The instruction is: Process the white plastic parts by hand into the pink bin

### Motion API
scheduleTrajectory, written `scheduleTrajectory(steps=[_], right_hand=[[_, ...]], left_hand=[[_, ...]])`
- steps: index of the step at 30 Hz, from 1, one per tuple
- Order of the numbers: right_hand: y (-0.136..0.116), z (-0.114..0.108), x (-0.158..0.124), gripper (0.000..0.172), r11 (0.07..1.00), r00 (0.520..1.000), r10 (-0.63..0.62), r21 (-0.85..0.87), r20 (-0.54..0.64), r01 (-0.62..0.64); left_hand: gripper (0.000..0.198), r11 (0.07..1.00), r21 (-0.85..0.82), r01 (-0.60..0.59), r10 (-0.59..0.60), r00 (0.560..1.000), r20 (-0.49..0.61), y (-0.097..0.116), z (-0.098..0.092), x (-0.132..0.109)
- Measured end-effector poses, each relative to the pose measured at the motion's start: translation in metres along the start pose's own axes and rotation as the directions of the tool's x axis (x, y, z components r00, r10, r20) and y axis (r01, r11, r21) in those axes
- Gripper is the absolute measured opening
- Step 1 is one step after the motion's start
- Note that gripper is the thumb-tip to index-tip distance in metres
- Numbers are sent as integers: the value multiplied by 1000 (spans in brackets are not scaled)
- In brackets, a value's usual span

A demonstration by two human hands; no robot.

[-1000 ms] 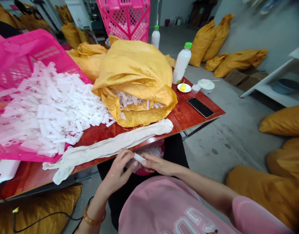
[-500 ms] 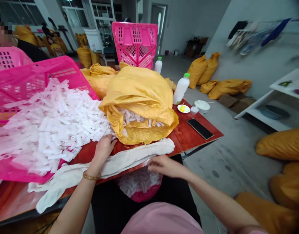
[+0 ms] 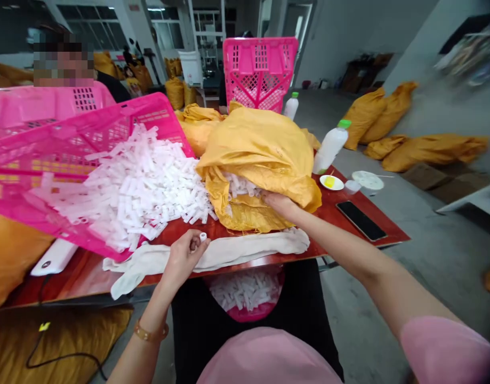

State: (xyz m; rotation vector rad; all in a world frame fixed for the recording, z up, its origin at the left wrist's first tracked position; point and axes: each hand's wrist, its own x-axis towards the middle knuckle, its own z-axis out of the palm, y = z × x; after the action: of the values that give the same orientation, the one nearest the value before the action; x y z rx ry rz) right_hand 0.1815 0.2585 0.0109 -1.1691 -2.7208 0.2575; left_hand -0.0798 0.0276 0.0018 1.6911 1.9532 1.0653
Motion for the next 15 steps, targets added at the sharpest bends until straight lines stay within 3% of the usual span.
scheduleTrajectory(steps=[3, 5, 7, 9, 12, 15], right_hand=[[-1, -12, -12, 29, 992, 996, -91, 85, -1, 90], [-13, -13, -33, 27, 987, 994, -104, 120, -34, 107], [-33, -6, -62, 32, 960, 995, -72, 266, -66, 87], [-57, 4, -95, 33, 791, 999, -21, 610, -47, 45], [-88, 16, -137, 31, 544, 1000, 6, 839, -25, 18], [-103, 16, -159, 27, 526, 1000, 8, 850, -8, 2]], left_hand=[[27, 994, -103, -31, 25, 998, -50, 15, -4, -14], [27, 978, -209, -4, -15, 996, -90, 23, -3, -20], [28, 931, -361, 45, -86, 992, -98, 31, 3, -25], [30, 841, -530, 107, -145, 989, -30, 39, 11, -29], [33, 749, -632, 201, -166, 979, 115, 52, 21, -33], [34, 884, -452, 115, -100, 993, 57, 64, 27, -37]])
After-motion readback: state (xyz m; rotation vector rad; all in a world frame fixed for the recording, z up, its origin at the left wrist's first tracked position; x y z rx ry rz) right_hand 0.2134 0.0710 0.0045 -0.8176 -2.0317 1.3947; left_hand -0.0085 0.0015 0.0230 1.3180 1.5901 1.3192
